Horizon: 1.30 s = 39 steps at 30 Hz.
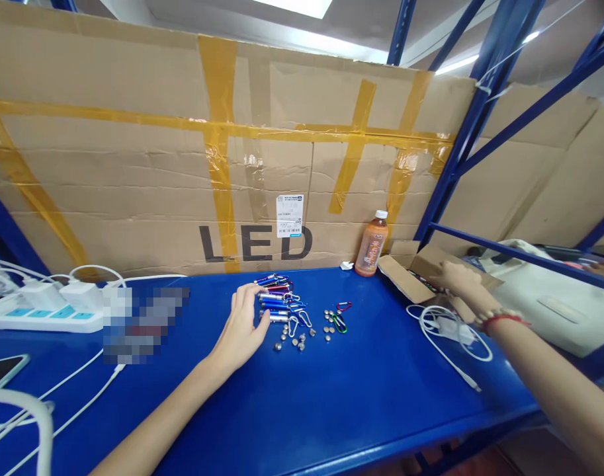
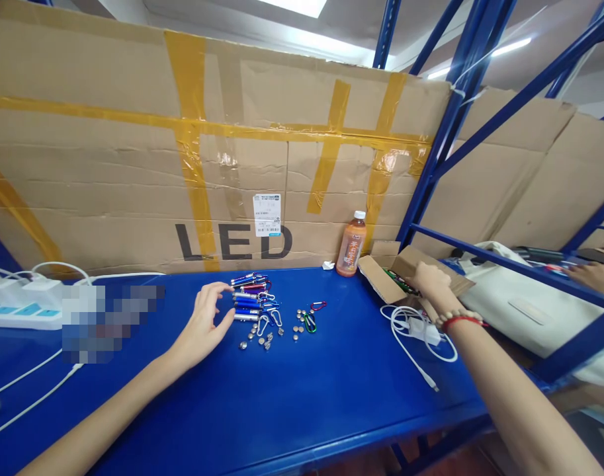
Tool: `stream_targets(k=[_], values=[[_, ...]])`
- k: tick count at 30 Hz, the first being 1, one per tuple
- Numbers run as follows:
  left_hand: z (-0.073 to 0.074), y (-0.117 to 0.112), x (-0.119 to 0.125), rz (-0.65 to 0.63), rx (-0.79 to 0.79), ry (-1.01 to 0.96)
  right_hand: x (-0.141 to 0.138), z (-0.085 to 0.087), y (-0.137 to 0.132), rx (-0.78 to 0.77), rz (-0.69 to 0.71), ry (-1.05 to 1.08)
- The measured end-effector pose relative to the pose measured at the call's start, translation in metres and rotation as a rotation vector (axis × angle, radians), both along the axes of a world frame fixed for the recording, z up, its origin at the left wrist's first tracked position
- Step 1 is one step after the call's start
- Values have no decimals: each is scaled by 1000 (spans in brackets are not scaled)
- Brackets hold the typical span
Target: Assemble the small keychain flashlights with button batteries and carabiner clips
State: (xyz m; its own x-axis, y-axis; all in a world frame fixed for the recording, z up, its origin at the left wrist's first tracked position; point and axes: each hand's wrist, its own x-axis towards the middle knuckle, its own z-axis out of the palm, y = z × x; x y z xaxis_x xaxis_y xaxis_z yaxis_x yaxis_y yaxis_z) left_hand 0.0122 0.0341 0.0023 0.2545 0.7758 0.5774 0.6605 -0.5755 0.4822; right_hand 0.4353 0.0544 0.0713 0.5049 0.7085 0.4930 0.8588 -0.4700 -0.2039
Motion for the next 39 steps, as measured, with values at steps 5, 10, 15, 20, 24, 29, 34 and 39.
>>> stream_targets(k=[5,10,15,20,24,29,34,39], values=[[9,-3,-6,-24,-43,-16,-64,-10,-16,-106,347,-121],[12,-8,-1,-9,-83,-73,-140,-57,-34,-370,771,-7],[9,-12,3,-12,-149,-97,-169,-87,-31,-406,811,-76],[9,-14,5,12,-184,-143,-175,-93,-28,-321,866,-184],[11,-15,6,9,-224,-154,-175,-94,-26,-354,900,-312],[10,-13,6,26,-260,-193,-178,-91,-20,-399,884,-369],[6,-10,6,30,-271,-228,-178,-89,-11,-429,873,-372],[4,-8,5,34,-256,-222,-178,-88,-8,-422,899,-323]])
